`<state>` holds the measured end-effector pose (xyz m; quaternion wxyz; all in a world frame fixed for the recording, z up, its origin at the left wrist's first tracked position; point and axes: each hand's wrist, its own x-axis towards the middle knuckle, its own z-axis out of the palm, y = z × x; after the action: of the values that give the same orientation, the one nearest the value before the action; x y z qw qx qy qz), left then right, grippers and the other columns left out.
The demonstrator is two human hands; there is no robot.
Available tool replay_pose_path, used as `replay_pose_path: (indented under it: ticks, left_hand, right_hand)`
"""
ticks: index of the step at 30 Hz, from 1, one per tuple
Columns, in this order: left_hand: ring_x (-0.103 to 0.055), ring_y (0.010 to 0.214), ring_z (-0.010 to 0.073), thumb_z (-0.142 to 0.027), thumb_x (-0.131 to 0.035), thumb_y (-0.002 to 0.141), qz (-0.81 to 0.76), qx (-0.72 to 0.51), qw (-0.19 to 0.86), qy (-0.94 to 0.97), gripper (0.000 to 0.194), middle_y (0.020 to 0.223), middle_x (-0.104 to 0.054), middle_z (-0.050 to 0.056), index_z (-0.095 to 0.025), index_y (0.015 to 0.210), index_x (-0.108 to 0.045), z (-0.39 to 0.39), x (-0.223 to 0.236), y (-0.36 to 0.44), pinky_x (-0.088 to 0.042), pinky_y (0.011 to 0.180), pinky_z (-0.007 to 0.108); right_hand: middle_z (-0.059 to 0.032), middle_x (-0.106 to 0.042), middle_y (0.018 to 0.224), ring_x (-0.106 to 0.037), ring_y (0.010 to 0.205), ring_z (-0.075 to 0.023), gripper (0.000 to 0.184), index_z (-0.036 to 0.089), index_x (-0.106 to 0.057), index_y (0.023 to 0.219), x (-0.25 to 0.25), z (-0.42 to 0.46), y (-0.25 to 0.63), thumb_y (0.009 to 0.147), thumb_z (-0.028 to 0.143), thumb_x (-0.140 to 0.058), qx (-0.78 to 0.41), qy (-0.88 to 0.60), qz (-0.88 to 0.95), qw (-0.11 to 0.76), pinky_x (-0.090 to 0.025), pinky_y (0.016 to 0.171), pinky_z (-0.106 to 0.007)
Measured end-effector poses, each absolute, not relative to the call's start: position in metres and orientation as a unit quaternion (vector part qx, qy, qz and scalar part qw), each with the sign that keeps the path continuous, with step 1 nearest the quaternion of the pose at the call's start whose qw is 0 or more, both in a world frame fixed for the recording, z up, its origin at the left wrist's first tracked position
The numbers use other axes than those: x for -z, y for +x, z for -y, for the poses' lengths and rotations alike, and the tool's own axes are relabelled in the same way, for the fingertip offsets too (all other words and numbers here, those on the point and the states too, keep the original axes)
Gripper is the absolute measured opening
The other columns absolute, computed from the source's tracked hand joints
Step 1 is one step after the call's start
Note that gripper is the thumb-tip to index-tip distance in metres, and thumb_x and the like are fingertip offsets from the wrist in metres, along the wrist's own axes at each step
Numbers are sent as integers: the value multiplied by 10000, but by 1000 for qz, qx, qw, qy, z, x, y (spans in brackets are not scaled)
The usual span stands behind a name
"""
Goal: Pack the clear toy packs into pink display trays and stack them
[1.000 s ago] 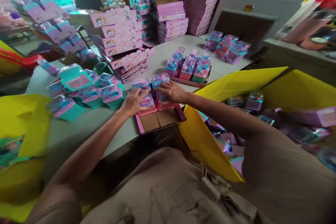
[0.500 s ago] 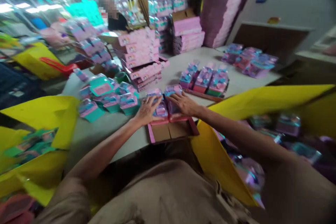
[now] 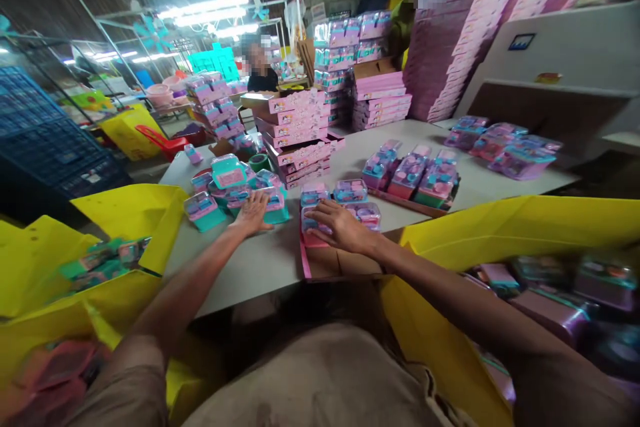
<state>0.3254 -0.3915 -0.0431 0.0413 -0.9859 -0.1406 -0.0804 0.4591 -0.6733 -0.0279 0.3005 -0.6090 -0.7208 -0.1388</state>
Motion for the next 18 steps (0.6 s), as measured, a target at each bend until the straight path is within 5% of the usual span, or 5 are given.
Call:
replay_pose_path:
  ticks: [6,11,15,18]
  left_hand:
    - [-440,1417,516,-348,-1002,543,179,160,-127,-962,869,1424,-550,268,-128,1272,-584,393,40,348,-334,1191,636]
    - [-607,1265,415,-363,-1001,500,139,191,-187,-954,656,1150,-691,146,-196,1025,-645,390,29,342,-416,1171,575]
    - [-641,1242,385,-369,-1013,467,96,252,-254,-929,753,1232,-707,133,-240,1133,-685,384,-6,286,-460,1154,551]
    - [-639,1288,356,-373,-1031,464,17,265,-391,-881,819,1299,-697,119,-266,1209,-709,401,-48,251,-500,1144,495]
  right_hand:
    - [-134,-765,1050,-696,1007,-281,272,170,-742,1189,30,647,447,1042,367,-627,22,-588,695,413,-581,906,-443]
    - [-129,-782,1026,-723,978,-265,312,172,-772,1139,28,657,449,1009,428,-649,-10,-578,661,478,-586,908,-440]
    - [-110,-793,1026,-747,951,-248,407,188,-780,1046,24,667,465,944,574,-700,-104,-588,529,604,-601,913,-425]
    - [-96,-792,965,-754,889,-239,568,181,-764,1013,11,655,466,859,726,-734,-288,-554,435,649,-627,870,-397]
